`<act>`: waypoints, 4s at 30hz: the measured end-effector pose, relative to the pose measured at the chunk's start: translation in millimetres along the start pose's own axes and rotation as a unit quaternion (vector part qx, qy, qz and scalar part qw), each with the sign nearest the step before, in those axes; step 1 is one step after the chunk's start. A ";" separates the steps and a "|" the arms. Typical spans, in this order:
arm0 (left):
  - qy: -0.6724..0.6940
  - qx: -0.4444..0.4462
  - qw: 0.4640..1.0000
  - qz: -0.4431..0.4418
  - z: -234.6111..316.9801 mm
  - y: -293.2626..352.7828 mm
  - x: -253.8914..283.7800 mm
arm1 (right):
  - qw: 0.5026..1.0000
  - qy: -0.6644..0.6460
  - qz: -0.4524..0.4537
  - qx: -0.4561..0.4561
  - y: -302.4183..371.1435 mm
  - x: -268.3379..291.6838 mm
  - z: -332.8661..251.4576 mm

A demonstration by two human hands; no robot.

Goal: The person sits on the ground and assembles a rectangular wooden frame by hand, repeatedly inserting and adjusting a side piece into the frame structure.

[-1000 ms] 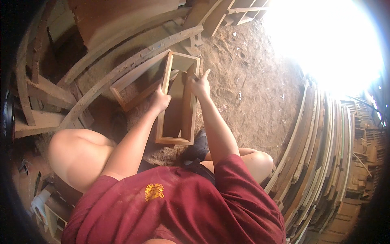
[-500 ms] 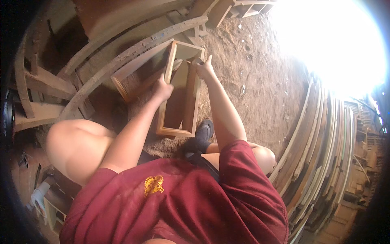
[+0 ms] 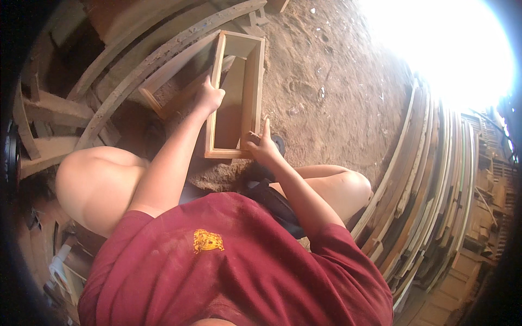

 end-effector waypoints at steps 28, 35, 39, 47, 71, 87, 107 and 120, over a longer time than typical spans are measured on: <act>0.049 0.032 0.998 -0.029 6.2 10.4 15.1 | 0.895 0.398 -0.139 0.144 29.1 21.8 -157.0; 0.027 0.048 0.997 -0.050 10.6 10.4 15.5 | 0.828 0.468 -0.182 0.249 25.5 4.9 -141.8; 0.051 0.036 0.998 -0.014 3.8 5.7 11.6 | 0.830 0.450 -0.315 0.097 17.9 43.0 -147.0; 0.017 0.011 0.999 0.031 -4.0 -1.4 5.0 | 0.984 0.147 0.023 0.097 7.9 38.5 -83.4; 0.026 -0.003 0.999 0.022 3.5 -0.2 10.1 | 0.977 0.096 0.186 0.048 -136.6 43.9 -104.7; 0.021 0.014 0.999 -0.020 2.7 -4.9 8.6 | 0.964 0.022 0.246 0.095 -283.7 80.2 -127.0; 0.013 0.002 1.000 -0.015 6.2 -1.5 0.7 | 0.959 -0.008 0.267 0.094 -288.5 94.5 -138.5; 0.020 -0.034 0.999 0.012 -3.0 -6.5 2.0 | 0.955 0.016 0.277 0.108 -274.2 93.0 -153.1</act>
Point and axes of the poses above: each hand's wrist, its own y-axis away from the middle knuckle, its own x-axis out of the back of the hand, z = x × y, the point moved 5 cm from there along -y, towards the middle knuckle, and after that the axes turned 4 degrees about x, right-handed, at the moved point
